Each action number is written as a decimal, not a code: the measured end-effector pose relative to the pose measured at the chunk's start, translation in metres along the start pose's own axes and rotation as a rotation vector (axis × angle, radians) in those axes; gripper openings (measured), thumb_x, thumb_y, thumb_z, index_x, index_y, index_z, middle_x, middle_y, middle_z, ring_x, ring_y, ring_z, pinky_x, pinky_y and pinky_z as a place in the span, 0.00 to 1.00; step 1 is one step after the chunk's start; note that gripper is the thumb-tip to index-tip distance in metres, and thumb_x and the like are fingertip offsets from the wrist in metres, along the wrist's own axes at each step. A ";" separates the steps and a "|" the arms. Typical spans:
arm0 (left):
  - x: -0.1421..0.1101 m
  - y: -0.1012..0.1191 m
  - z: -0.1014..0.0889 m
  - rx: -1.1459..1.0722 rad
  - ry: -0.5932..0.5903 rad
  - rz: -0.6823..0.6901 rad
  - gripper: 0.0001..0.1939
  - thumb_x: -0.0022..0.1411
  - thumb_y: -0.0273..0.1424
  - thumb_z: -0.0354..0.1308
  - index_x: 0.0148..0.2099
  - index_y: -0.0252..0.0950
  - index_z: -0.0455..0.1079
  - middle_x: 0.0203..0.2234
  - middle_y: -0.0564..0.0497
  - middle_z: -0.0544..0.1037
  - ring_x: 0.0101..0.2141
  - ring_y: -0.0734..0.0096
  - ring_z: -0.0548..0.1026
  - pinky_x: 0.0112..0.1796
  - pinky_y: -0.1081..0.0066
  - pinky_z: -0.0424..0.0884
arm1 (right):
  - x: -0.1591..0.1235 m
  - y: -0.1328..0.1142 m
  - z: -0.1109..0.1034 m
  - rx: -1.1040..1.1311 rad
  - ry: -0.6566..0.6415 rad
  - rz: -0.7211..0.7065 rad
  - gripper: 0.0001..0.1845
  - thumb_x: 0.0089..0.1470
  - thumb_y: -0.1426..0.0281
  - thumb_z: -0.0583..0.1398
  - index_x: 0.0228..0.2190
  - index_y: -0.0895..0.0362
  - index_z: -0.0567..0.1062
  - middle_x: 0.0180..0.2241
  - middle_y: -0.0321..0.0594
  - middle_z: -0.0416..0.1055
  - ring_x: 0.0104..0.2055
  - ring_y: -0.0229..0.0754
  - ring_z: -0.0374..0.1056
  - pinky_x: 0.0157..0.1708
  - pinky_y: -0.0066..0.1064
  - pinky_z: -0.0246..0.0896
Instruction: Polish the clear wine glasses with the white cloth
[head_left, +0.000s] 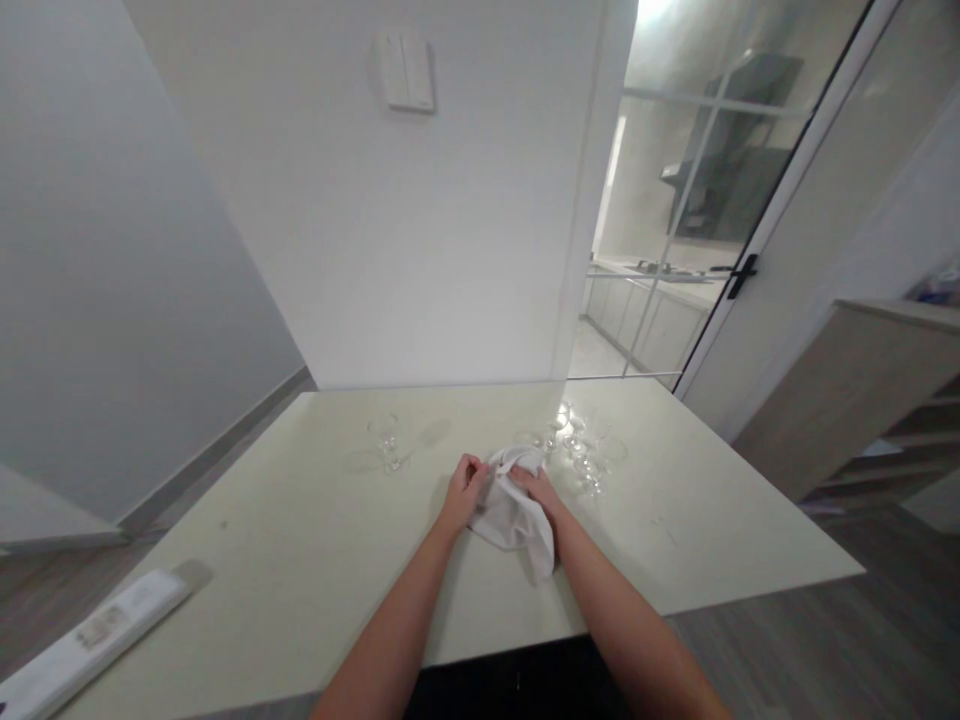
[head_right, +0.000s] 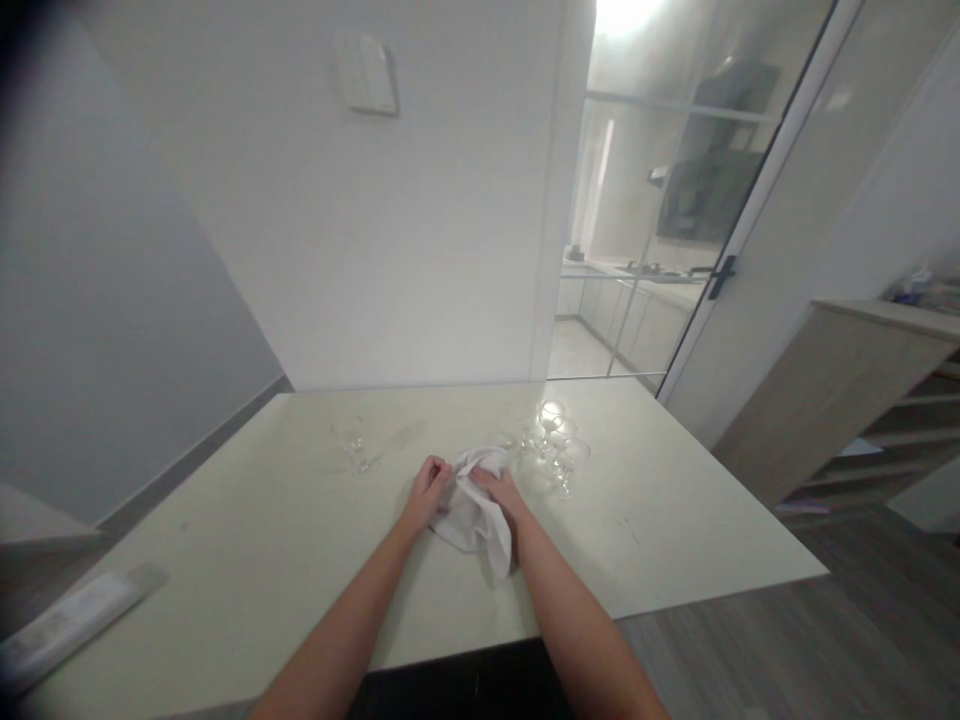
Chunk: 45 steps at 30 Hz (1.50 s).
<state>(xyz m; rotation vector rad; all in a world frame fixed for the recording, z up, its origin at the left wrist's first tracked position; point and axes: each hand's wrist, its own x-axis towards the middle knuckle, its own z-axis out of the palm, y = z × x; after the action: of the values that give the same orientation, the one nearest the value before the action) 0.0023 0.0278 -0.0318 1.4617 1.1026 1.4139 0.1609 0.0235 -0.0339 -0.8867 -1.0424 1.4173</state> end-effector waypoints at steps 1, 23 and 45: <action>-0.002 0.002 0.001 -0.007 -0.085 0.007 0.14 0.58 0.43 0.55 0.32 0.36 0.64 0.22 0.57 0.66 0.25 0.75 0.64 0.28 0.76 0.62 | 0.001 -0.001 0.000 0.058 0.048 0.009 0.23 0.39 0.57 0.68 0.34 0.59 0.72 0.30 0.39 0.74 0.30 0.41 0.69 0.32 0.32 0.65; -0.004 0.010 0.000 -0.272 -0.183 -0.055 0.19 0.50 0.44 0.61 0.38 0.35 0.67 0.30 0.51 0.73 0.32 0.70 0.71 0.34 0.72 0.66 | -0.021 -0.003 0.006 -0.054 -0.453 0.329 0.23 0.40 0.56 0.67 0.35 0.59 0.72 0.25 0.40 0.76 0.24 0.41 0.70 0.22 0.27 0.61; 0.000 0.003 -0.001 -0.347 -0.099 -0.200 0.22 0.52 0.44 0.60 0.45 0.37 0.67 0.33 0.50 0.74 0.33 0.70 0.73 0.33 0.72 0.68 | -0.017 -0.004 0.002 0.045 -0.400 0.434 0.20 0.46 0.56 0.62 0.34 0.59 0.74 0.24 0.42 0.76 0.23 0.41 0.71 0.22 0.27 0.60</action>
<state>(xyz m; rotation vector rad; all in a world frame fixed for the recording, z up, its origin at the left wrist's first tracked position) 0.0011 0.0270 -0.0288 1.1286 0.8650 1.3009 0.1620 0.0066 -0.0302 -0.8472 -1.1477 2.0361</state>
